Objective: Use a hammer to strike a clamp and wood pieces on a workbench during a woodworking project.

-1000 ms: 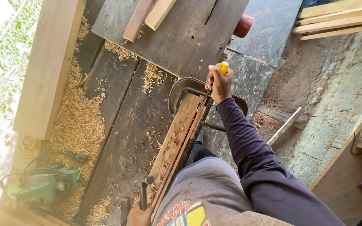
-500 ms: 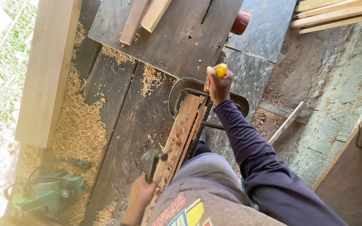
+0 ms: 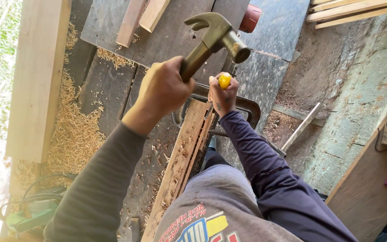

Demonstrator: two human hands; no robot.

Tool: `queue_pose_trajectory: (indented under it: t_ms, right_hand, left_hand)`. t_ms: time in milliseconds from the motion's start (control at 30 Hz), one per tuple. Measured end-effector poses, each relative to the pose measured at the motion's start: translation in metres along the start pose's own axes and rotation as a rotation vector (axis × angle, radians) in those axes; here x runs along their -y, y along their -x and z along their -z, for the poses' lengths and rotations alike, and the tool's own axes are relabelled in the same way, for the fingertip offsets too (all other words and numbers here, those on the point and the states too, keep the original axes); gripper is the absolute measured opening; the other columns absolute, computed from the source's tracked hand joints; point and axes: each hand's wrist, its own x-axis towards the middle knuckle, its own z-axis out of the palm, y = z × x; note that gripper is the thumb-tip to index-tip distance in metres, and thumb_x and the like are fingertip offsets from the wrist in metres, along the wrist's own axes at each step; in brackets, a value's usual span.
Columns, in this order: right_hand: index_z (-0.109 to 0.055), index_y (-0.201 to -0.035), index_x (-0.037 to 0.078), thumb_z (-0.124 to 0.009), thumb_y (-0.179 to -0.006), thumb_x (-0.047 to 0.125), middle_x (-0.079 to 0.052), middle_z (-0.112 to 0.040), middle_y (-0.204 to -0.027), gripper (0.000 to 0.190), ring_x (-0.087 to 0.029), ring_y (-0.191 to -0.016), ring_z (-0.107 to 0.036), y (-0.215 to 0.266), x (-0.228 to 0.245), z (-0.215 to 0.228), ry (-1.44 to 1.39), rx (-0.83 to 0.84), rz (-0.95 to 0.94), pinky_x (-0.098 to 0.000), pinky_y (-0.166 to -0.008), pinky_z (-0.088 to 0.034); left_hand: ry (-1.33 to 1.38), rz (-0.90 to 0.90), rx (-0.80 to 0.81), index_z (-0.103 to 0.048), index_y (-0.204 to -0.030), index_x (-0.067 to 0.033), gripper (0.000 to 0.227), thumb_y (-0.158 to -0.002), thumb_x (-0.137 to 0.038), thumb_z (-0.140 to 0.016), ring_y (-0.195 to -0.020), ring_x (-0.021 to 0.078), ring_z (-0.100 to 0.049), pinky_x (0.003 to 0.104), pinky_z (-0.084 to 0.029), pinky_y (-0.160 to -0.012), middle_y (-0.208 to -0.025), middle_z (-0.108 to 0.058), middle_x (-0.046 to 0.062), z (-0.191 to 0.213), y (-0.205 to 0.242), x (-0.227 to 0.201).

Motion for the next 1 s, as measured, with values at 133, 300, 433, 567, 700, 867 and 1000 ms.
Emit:
queue_pose_trajectory:
  t_ms: [133,300,433,567,700,867,1000]
  right_hand:
    - [-0.055,-0.085,0.005,-0.063,-0.101,0.007,0.000,-0.052,-0.060,0.018,-0.008,-0.045,-0.047,0.002,-0.015,0.005,0.050,-0.014,-0.011,-0.0266,-0.041,-0.042]
    - [-0.058,-0.082,0.006,-0.062,-0.103,0.011,0.000,-0.055,-0.061,0.022,-0.009,-0.048,-0.052,0.002,-0.040,0.021,0.068,0.050,-0.117,-0.0269,-0.045,-0.046]
    - [-0.054,-0.077,0.005,-0.060,-0.100,0.008,0.000,-0.054,-0.061,0.024,-0.010,-0.046,-0.052,0.004,-0.012,0.003,0.036,0.013,-0.008,-0.0278,-0.043,-0.046]
    - [-0.054,-0.081,0.005,-0.064,-0.099,0.008,0.002,-0.052,-0.059,0.021,-0.007,-0.045,-0.049,0.010,0.007,-0.006,0.075,0.006,0.021,-0.0253,-0.040,-0.042]
    - [-0.057,-0.082,0.003,-0.064,-0.098,0.006,0.001,-0.054,-0.060,0.018,-0.008,-0.046,-0.053,0.010,-0.009,0.001,0.124,0.007,0.026,-0.0260,-0.040,-0.043]
    - [-0.058,-0.087,0.004,-0.059,-0.097,0.005,-0.001,-0.058,-0.066,0.010,-0.010,-0.048,-0.055,0.007,-0.026,0.010,0.060,0.033,-0.008,-0.0279,-0.042,-0.047]
    - [-0.056,-0.086,0.005,-0.062,-0.099,0.005,0.000,-0.053,-0.063,0.015,-0.010,-0.046,-0.050,0.008,-0.010,0.002,0.026,0.012,0.017,-0.0270,-0.041,-0.044]
  left_hand:
    - [-0.119,0.190,0.275,-0.067,-0.098,-0.0088,0.018,-0.089,-0.024,-0.069,-0.060,0.0276,-0.072,0.041,-0.060,-0.063,-0.071,-0.070,0.009,-0.014,0.001,-0.002]
    - [-0.366,0.208,0.499,-0.072,-0.095,-0.0094,0.012,-0.090,-0.017,-0.064,-0.062,0.0295,-0.072,0.047,-0.060,-0.065,-0.071,-0.071,0.013,-0.012,-0.002,-0.004]
    - [-0.270,0.143,0.376,-0.073,-0.094,-0.0111,0.012,-0.085,-0.015,-0.067,-0.061,0.0303,-0.072,0.047,-0.059,-0.067,-0.072,-0.071,0.013,0.012,-0.013,-0.021]
    - [-0.083,0.029,0.042,-0.069,-0.093,-0.0054,0.017,-0.087,-0.021,-0.071,-0.065,0.0322,-0.073,0.047,-0.059,-0.064,-0.073,-0.072,0.016,0.003,-0.013,-0.019]
    - [-0.331,0.128,0.351,-0.068,-0.090,-0.0055,0.015,-0.083,-0.019,-0.068,-0.065,0.0339,-0.073,0.050,-0.059,-0.065,-0.074,-0.071,0.018,-0.028,0.003,0.013]
    - [-0.332,0.131,0.349,-0.071,-0.090,-0.0085,0.011,-0.086,-0.018,-0.066,-0.070,0.0360,-0.073,0.049,-0.059,-0.070,-0.076,-0.073,0.019,-0.021,0.002,0.006]
    - [-0.229,0.138,0.166,-0.072,-0.091,-0.0068,0.018,-0.083,-0.023,-0.071,-0.072,0.0379,-0.072,0.051,-0.057,-0.067,-0.077,-0.073,0.020,-0.008,0.001,-0.016]
